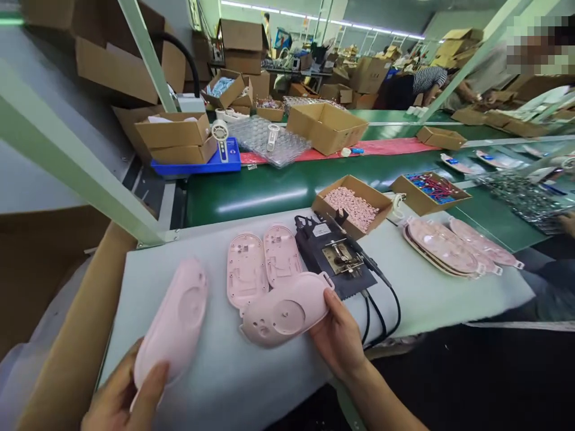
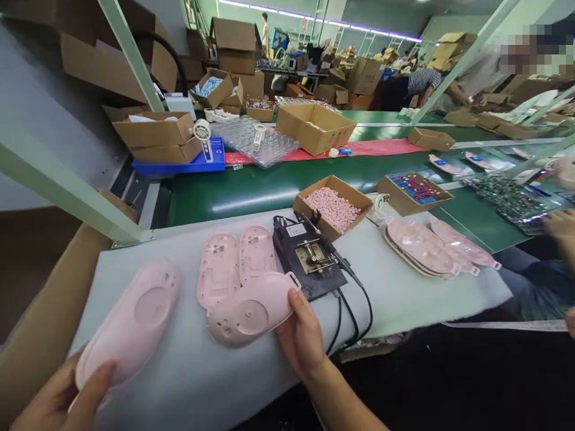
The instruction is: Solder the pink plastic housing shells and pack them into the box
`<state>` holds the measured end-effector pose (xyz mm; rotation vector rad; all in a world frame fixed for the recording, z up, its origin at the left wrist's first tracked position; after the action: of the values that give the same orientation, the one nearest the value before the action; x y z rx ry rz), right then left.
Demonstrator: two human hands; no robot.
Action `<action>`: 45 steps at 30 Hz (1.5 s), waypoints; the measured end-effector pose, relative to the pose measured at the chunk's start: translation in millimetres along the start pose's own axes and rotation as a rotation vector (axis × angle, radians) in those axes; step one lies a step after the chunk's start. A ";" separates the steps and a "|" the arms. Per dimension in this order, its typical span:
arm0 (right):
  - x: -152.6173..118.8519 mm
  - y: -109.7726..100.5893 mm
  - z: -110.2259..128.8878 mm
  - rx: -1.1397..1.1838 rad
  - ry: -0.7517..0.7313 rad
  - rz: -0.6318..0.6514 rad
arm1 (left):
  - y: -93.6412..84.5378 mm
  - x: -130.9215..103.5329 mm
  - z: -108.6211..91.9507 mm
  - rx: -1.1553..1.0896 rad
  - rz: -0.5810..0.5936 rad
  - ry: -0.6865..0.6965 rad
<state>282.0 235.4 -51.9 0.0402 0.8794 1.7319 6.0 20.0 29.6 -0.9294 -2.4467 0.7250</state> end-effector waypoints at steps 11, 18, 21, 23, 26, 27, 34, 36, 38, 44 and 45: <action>-14.8 -5.4 16.5 -0.069 -0.153 0.040 | 95.5 33.5 -55.0 0.415 0.310 0.715; -22.5 49.3 50.9 -0.407 -0.455 0.170 | 45.3 3.7 -65.6 -0.124 0.001 0.474; -59.7 102.5 52.0 -0.798 -0.850 0.474 | 49.3 -20.9 -52.1 -0.624 0.080 0.148; -92.8 129.8 35.3 -0.979 -1.084 0.733 | 54.4 -36.7 -40.2 -0.823 0.071 -0.071; -131.9 145.1 -5.6 -1.294 -1.453 0.986 | 54.6 -46.5 -15.1 -0.831 0.032 -0.343; -133.7 145.0 -16.6 -1.376 -1.513 0.977 | 50.7 -43.9 -5.8 -0.799 0.013 -0.400; -58.9 116.8 -8.7 -1.558 -1.276 0.330 | -11.4 34.3 34.0 -0.202 -0.251 -0.308; -34.4 103.9 0.9 -1.621 -1.158 0.202 | -15.6 55.3 45.7 -0.080 -0.208 -0.302; -12.1 89.0 5.5 -1.637 -0.992 0.148 | -18.0 72.6 51.5 0.071 -0.145 -0.205; 13.7 67.1 -0.3 -1.677 -0.749 0.144 | -20.2 87.4 53.6 0.538 -0.057 0.086; 12.5 68.9 1.8 -1.706 -0.757 0.140 | -15.8 86.9 48.0 0.540 -0.050 0.133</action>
<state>221.9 241.1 -16.3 -0.3540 -1.2582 1.8494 -87.6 55.3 19.1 -0.6732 -1.9923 1.1834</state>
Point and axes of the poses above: each hand's wrist, its own x-axis towards the middle knuckle, its own y-axis out of the palm, z = x × y, the point moved 9 cm from there along x, towards the middle knuckle, and after that the axes turned 10 degrees about -x, right-handed, at the moved point
